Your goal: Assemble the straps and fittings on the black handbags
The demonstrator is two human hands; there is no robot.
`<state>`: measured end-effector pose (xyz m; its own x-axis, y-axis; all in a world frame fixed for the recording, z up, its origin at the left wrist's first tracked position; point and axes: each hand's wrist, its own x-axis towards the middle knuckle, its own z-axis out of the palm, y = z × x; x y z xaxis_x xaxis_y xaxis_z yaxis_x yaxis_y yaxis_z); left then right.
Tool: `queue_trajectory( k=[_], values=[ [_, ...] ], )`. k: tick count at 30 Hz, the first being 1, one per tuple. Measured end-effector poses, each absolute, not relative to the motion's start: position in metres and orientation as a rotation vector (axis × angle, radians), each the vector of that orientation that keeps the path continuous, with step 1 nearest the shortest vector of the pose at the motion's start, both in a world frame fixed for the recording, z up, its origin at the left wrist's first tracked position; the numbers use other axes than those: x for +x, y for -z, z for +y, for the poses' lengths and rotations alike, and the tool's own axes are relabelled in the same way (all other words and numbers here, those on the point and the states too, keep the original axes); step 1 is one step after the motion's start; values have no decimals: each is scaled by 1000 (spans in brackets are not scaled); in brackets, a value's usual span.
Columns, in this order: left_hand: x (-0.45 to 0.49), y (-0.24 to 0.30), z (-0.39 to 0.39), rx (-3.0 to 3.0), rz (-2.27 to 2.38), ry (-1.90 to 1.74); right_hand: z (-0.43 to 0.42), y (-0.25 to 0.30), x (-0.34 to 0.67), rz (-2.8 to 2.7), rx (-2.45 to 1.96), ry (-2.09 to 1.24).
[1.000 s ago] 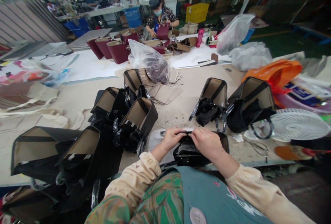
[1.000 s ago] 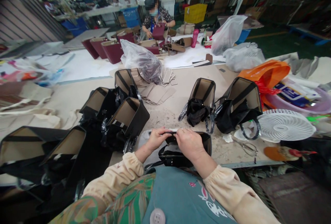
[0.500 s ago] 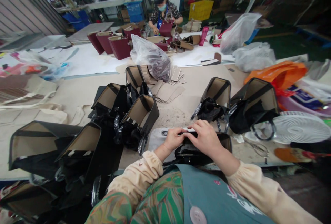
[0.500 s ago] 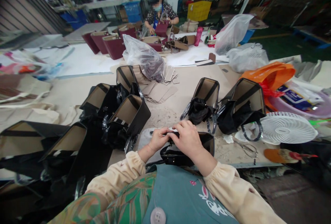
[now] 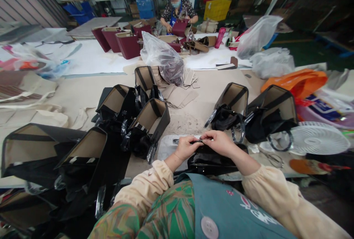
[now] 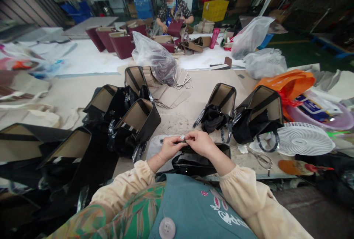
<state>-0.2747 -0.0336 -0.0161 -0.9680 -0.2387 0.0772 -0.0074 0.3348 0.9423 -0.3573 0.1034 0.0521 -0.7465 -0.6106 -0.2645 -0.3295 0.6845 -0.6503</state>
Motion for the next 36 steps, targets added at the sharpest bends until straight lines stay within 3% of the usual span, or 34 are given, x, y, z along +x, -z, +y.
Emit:
queue_trajectory(
  k=[9, 21, 30, 36],
  values=[
    [-270, 17, -30, 199, -2435, 1549, 89, -51, -356, 2522, -655, 567],
    [-274, 17, -32, 268, -2404, 1676, 106, -43, -375, 2078, -665, 946],
    [-277, 15, -29, 316, -2446, 1561, 88, -44, -368, 2508, -696, 681],
    [-281, 13, -30, 335, -2409, 1686, 99, -48, -382, 2195, -494, 1159]
  ],
)
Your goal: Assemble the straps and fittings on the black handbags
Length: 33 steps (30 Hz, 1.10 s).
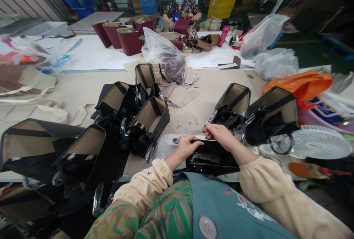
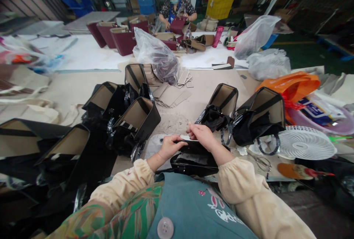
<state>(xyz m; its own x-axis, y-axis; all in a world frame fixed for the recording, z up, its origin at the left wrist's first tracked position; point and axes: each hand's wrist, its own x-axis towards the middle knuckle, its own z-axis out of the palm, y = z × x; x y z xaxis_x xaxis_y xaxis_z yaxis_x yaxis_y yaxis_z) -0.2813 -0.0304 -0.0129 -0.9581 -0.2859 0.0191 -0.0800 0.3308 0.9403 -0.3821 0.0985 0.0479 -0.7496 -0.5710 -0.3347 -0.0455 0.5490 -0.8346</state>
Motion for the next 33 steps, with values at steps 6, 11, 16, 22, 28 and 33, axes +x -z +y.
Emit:
queue_trajectory(
  k=[6, 11, 16, 22, 28, 33],
  values=[
    [-282, 19, -32, 287, -2403, 1657, 100, -50, -375, 2378, -793, 872],
    [-282, 19, -32, 281, -2443, 1606, 92, -47, -374, 2321, -863, 808],
    [-283, 15, -32, 303, -2402, 1708, 101, -44, -387, 2220, -889, 830],
    [-286, 17, -32, 325, -2409, 1719, 109, -46, -385, 2202, -830, 1026],
    [-286, 21, -33, 319, -2441, 1614, 99, -46, -371, 2374, -1094, 961],
    [-285, 17, -32, 323, -2448, 1584, 94, -41, -361, 2554, -1206, 784]
  ],
)
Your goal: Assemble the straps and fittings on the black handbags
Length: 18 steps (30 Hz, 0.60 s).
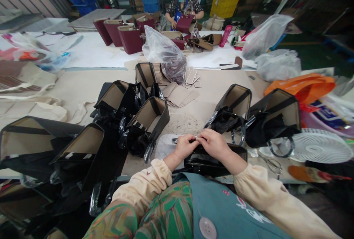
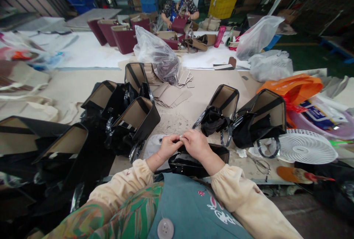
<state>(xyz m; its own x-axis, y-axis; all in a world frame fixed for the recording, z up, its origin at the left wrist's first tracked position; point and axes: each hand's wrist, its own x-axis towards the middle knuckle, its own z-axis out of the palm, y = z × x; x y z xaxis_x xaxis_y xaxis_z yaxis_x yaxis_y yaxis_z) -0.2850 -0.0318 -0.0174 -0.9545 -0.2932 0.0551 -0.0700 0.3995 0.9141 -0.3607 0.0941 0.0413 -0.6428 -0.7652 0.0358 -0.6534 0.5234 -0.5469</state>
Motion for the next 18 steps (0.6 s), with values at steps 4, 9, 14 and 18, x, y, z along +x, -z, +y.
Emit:
queue_trajectory(
  k=[4, 9, 14, 18],
  values=[
    [-285, 15, -31, 355, -2433, 1609, 94, -38, -359, 2654, -1093, 796],
    [-285, 15, -30, 356, -2424, 1654, 98, -43, -369, 2733, -738, 995],
    [-284, 16, -31, 344, -2439, 1620, 101, -48, -368, 2628, -967, 924],
    [-284, 17, -31, 326, -2446, 1549, 99, -46, -361, 2578, -1079, 836]
  ],
)
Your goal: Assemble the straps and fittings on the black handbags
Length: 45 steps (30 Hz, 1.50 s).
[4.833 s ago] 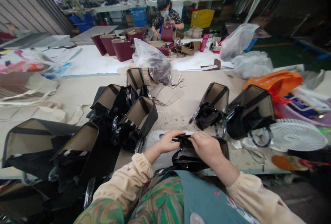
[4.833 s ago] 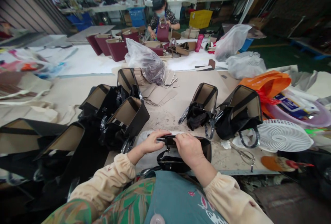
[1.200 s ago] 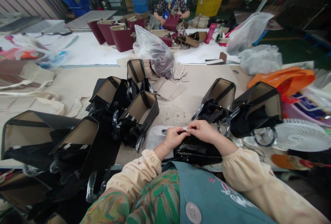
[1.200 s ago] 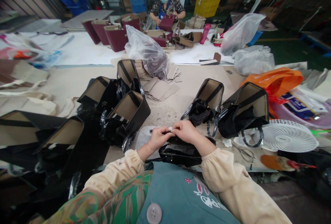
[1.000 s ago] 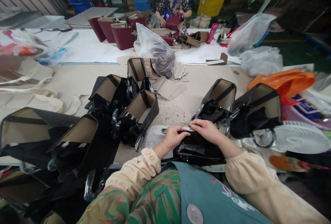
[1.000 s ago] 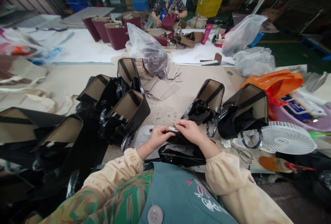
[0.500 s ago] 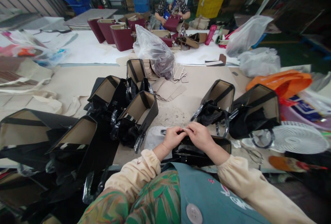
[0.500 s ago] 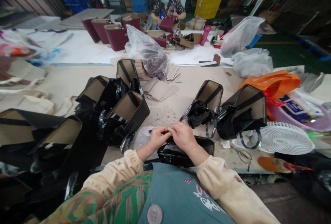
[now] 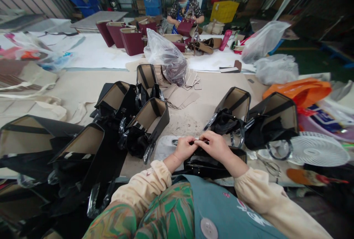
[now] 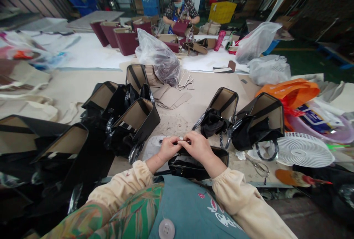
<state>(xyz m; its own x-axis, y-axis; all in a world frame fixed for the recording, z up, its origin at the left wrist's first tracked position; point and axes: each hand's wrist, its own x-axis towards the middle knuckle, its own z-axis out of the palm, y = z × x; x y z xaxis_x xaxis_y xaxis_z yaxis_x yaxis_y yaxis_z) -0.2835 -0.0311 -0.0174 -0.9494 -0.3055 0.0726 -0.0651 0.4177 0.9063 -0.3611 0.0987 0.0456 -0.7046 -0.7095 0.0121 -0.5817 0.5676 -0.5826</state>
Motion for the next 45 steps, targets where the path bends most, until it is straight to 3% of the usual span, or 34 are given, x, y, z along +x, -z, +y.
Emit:
queue_trajectory(
  k=[6, 13, 19, 29, 45],
  values=[
    [-284, 17, -31, 306, -2453, 1530, 91, -41, -361, 2570, -1112, 754],
    [-284, 16, -30, 329, -2425, 1588, 97, -46, -371, 2687, -736, 890],
    [-284, 19, -30, 318, -2443, 1522, 97, -48, -366, 2596, -932, 762],
    [-284, 19, -31, 292, -2411, 1601, 103, -50, -374, 2396, -785, 846],
    [-285, 20, -31, 312, -2401, 1586, 101, -46, -371, 2413, -1096, 948]
  ],
)
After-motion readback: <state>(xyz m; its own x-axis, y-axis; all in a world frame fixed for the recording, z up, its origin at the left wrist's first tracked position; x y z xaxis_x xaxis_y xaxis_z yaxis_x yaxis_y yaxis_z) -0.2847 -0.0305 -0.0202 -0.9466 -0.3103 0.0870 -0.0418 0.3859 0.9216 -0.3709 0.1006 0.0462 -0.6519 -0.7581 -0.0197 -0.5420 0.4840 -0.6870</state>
